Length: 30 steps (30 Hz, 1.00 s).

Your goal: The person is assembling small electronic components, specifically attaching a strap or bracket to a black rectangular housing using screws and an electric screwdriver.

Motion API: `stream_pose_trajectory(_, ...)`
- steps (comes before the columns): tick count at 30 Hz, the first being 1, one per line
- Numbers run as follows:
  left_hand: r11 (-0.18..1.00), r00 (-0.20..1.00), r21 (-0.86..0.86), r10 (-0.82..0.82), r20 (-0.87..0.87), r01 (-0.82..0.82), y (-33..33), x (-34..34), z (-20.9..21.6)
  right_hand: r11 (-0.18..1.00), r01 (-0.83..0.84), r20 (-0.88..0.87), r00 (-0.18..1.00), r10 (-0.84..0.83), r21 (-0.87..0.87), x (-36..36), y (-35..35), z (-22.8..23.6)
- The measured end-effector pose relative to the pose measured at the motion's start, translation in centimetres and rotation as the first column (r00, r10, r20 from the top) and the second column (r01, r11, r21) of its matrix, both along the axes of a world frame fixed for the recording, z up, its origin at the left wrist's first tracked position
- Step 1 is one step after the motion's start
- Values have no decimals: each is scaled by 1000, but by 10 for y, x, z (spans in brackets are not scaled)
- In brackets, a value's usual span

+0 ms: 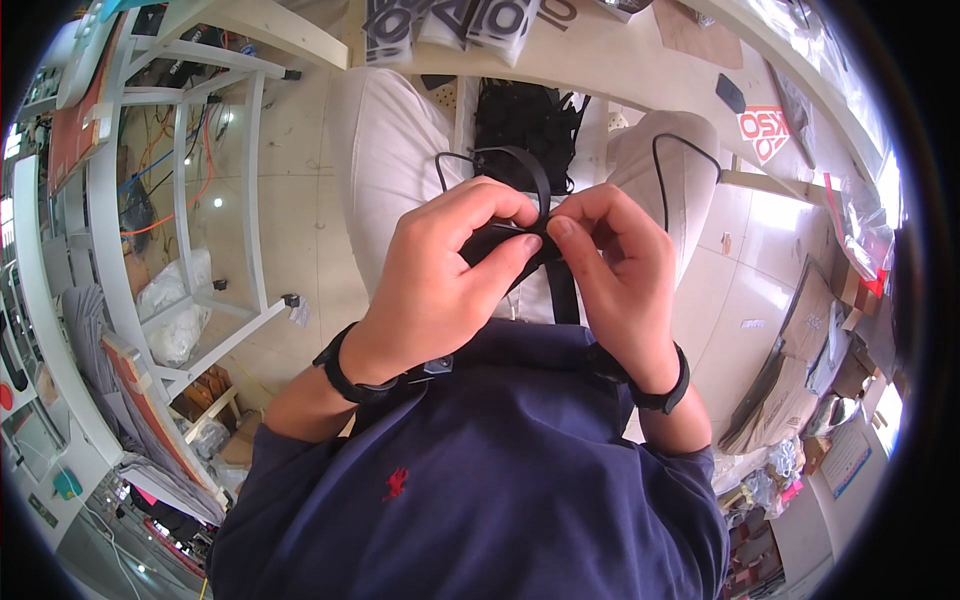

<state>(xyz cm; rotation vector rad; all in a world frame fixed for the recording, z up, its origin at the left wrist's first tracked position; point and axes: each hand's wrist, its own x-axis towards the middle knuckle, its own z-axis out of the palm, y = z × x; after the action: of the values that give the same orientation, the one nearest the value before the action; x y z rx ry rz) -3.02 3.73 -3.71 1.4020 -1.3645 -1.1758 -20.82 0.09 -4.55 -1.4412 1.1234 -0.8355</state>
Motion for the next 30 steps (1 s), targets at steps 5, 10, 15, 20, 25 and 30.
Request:
stream_pose_trajectory(5, 996, 997, 80, -37, -69, 43, 0, 2, 5, 996, -4, -46, 999, -1, -94, -2, 0, -2)
stream_pose_trajectory(10, 985, 989, 174, 7, -147, 19, -5, 9, 7, 956, -89, -118, 991, 57, -280, 10, -11, 8)
stream_pose_trajectory(15, 995, 990, 91, -37, -133, 50, -14, 29, 18, 907, -171, -162, 980, 116, -385, 23, -24, 25)
stream_pose_trajectory(20, 995, 952, -3, 91, -293, -96, -14, 40, 7, 895, -243, -148, 968, 201, -374, 48, -41, 43)
stream_pose_trajectory(25, 990, 892, 102, 136, -432, -101, -19, 64, 3, 812, -343, -288, 931, 225, -472, 67, -89, 107)
stream_pose_trajectory(30, 986, 823, 105, 166, -544, -130, -29, 86, 0, 502, -332, -420, 905, -70, -799, 126, -213, 196)
